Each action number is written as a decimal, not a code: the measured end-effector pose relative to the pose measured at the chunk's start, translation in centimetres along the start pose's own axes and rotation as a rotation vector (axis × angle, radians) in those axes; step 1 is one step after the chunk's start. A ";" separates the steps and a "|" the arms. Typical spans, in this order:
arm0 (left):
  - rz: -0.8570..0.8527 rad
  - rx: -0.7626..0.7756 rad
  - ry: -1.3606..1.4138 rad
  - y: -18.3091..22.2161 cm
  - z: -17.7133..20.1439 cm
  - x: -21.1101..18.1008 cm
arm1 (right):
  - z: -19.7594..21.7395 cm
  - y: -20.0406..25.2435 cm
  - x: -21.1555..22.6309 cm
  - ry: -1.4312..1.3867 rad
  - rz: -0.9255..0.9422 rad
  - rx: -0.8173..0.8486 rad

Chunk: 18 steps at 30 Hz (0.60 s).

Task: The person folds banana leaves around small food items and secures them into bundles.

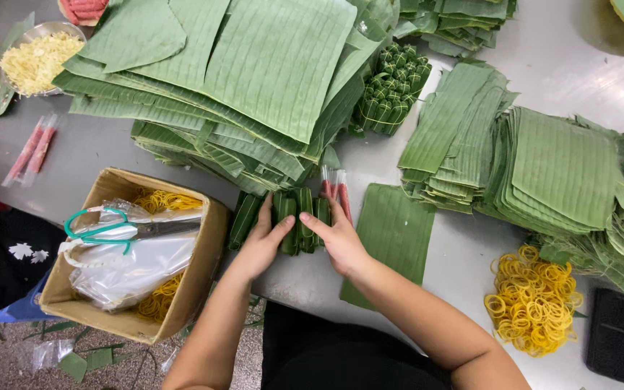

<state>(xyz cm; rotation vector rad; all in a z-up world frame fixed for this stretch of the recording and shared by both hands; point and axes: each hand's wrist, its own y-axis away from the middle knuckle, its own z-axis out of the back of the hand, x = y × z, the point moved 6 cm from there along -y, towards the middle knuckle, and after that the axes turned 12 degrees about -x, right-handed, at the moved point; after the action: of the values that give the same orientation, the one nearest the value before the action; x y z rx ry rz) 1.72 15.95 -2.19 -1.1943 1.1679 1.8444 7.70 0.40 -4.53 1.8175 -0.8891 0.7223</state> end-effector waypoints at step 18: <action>0.068 -0.200 0.519 0.2 -3.0 3.2 | 0.4 -0.6 0.3 0.057 0.080 0.116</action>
<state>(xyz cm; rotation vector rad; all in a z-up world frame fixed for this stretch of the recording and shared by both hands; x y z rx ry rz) 1.38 13.27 -5.62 -1.8443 1.3255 1.7849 8.39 0.13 -4.70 1.8622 -0.9026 0.8882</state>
